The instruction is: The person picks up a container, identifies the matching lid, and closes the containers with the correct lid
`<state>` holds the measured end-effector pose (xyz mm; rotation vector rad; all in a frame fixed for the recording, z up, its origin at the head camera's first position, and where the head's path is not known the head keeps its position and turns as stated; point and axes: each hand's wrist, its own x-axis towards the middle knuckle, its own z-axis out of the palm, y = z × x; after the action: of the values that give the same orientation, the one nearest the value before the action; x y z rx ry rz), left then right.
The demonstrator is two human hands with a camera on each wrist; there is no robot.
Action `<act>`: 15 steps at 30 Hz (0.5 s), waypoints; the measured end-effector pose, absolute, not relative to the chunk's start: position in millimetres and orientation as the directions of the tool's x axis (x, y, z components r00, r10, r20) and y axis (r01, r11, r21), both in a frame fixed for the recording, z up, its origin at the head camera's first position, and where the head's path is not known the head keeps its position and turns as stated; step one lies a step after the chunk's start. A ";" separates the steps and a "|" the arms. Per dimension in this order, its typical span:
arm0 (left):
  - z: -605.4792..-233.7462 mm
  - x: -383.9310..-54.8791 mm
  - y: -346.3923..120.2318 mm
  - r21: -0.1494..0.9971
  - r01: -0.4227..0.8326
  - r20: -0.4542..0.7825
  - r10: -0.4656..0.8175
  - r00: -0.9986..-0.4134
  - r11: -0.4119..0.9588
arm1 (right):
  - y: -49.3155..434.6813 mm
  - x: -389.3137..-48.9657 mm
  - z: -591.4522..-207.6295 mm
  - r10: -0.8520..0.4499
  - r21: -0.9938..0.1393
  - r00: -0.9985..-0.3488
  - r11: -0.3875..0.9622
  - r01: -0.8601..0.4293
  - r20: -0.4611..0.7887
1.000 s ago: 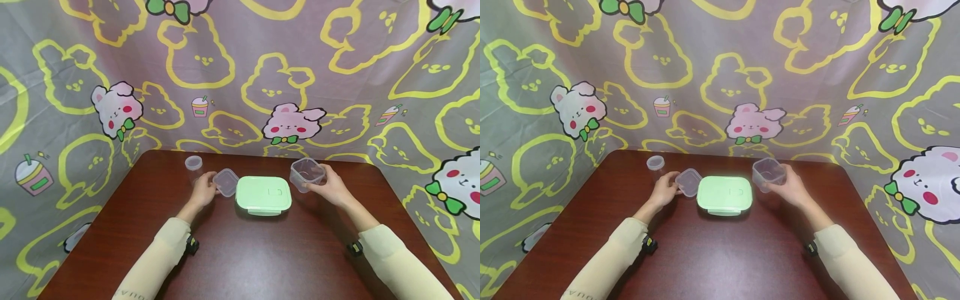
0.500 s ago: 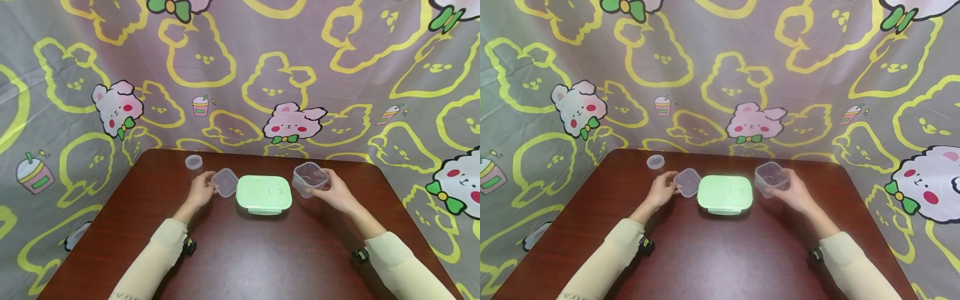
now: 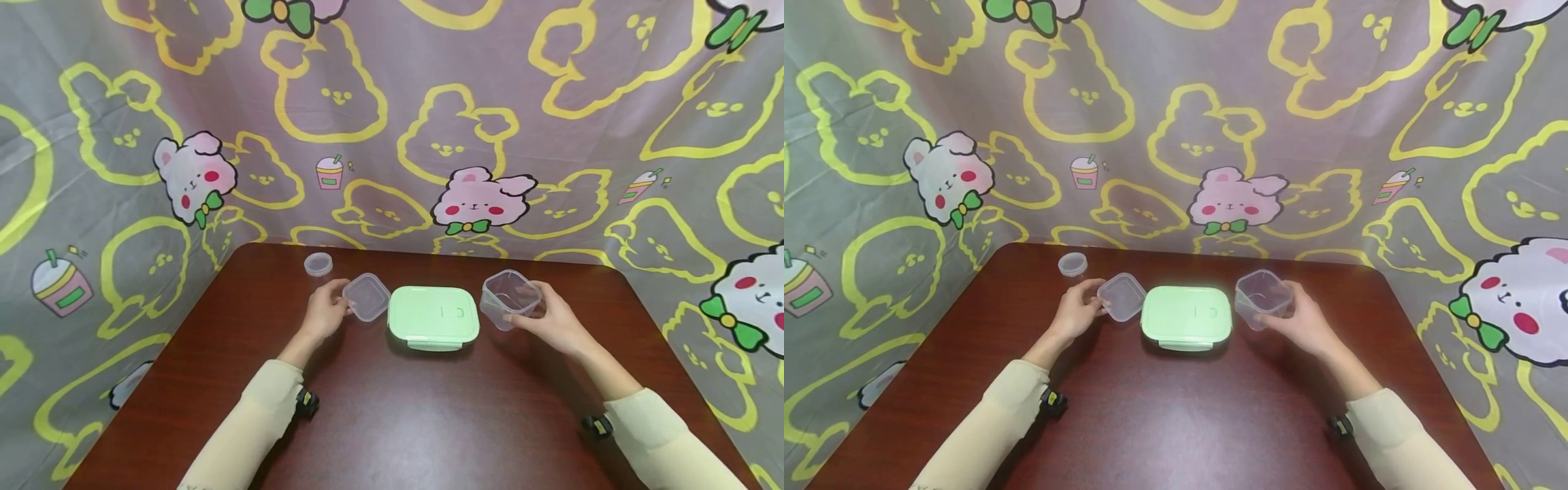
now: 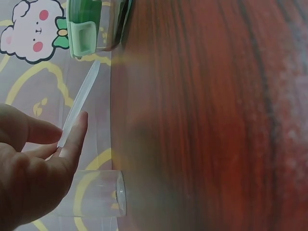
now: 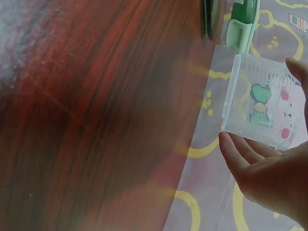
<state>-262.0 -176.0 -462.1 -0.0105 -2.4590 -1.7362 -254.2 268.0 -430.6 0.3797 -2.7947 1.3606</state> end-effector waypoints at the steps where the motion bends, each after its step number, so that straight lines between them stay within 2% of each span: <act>1: -461.5 -261.6 -176.4 0.940 0.084 0.112 -0.069 -0.991 0.330 | 268.6 -253.5 -430.9 -0.214 -0.778 -0.970 0.588 -0.221 0.114; 15: -456.4 -257.3 -179.0 0.949 0.109 0.135 -0.069 -0.988 0.297 | 273.4 -244.1 -435.8 -0.225 -0.801 -0.967 0.554 -0.225 0.116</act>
<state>-257.3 -179.0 -456.4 -0.0369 -2.4055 -1.7778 -244.1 273.4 -435.8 0.4010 -2.7691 1.4274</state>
